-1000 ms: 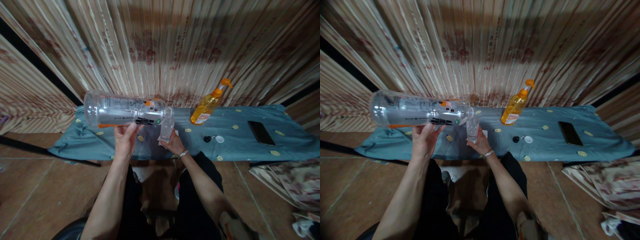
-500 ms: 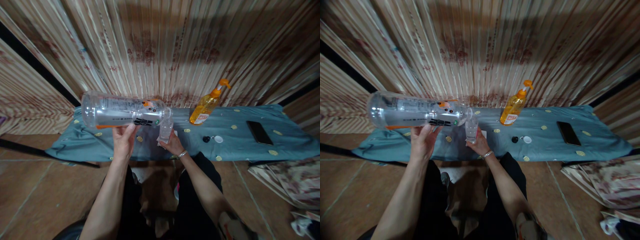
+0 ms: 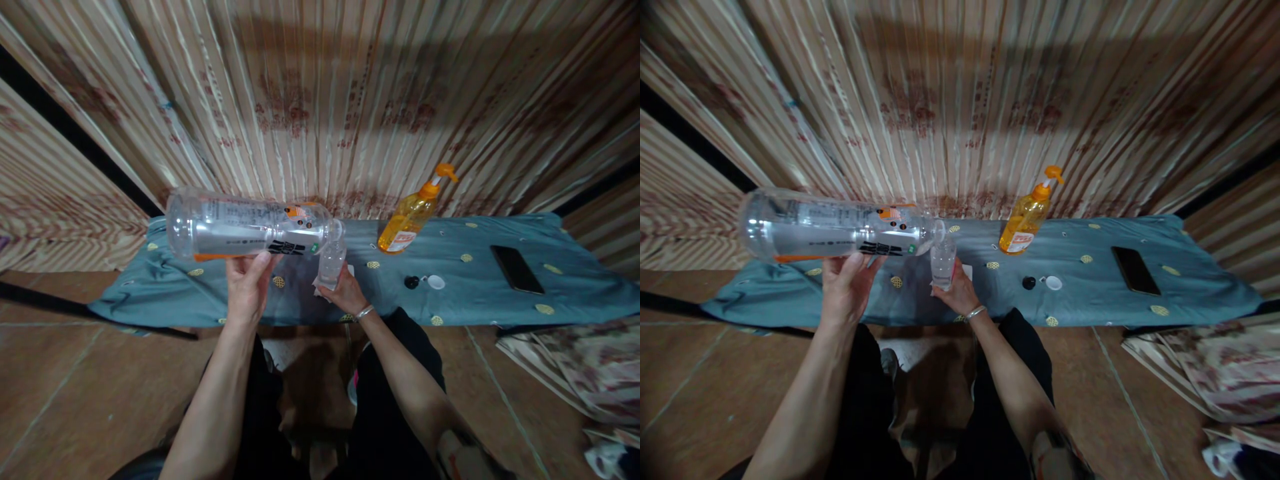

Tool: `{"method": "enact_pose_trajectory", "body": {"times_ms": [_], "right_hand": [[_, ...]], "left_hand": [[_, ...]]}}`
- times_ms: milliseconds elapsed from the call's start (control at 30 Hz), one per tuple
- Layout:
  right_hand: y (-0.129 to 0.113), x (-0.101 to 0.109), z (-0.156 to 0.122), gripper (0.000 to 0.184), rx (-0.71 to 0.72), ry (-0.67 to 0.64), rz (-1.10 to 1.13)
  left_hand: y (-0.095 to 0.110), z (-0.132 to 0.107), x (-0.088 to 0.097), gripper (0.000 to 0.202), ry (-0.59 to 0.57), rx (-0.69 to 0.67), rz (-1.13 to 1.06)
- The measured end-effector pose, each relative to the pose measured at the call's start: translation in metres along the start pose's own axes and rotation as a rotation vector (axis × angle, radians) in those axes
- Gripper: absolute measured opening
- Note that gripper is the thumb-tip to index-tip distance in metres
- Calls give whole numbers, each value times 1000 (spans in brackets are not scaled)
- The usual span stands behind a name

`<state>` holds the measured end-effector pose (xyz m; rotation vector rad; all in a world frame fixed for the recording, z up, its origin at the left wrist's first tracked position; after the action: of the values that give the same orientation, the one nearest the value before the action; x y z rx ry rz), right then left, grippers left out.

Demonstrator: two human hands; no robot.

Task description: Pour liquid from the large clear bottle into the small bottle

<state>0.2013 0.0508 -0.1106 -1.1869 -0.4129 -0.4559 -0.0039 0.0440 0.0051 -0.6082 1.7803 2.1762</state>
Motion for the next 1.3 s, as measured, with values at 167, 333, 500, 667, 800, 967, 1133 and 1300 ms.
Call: {"method": "enact_pose_trajectory", "body": {"times_ms": [167, 333, 500, 667, 800, 967, 1133, 1300], "right_hand": [[-2, 1, 1, 79, 15, -2, 21], [-1, 1, 1, 79, 5, -13, 24], [0, 0, 0, 78, 16, 5, 18], [1, 0, 0, 75, 15, 6, 16], [0, 0, 0, 75, 7, 1, 1], [-2, 0, 0, 74, 10, 9, 5], [-3, 1, 0, 74, 22, 1, -5], [-2, 0, 0, 74, 22, -3, -32]], "left_hand": [[1, 0, -1, 39, 29, 10, -38], [1, 0, -1, 36, 1, 8, -35], [1, 0, -1, 36, 5, 3, -38], [2, 0, -3, 34, -21, 2, -39], [0, 1, 0, 34, -21, 6, -24], [0, 1, 1, 34, -28, -1, -13], [3, 0, -3, 37, -15, 7, -14], [3, 1, -2, 37, -27, -3, -12]]}}
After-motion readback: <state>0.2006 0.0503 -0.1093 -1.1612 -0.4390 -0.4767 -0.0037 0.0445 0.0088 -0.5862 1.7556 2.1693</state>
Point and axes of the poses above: each hand's wrist, its own z-axis towards the middle knuckle, its own x-axis out of the back of the hand, y = z × x, the point moved 4 cm from there along z, towards the middle knuckle, and after that the axes turned 7 degrees about x, right-handed, at the moved point
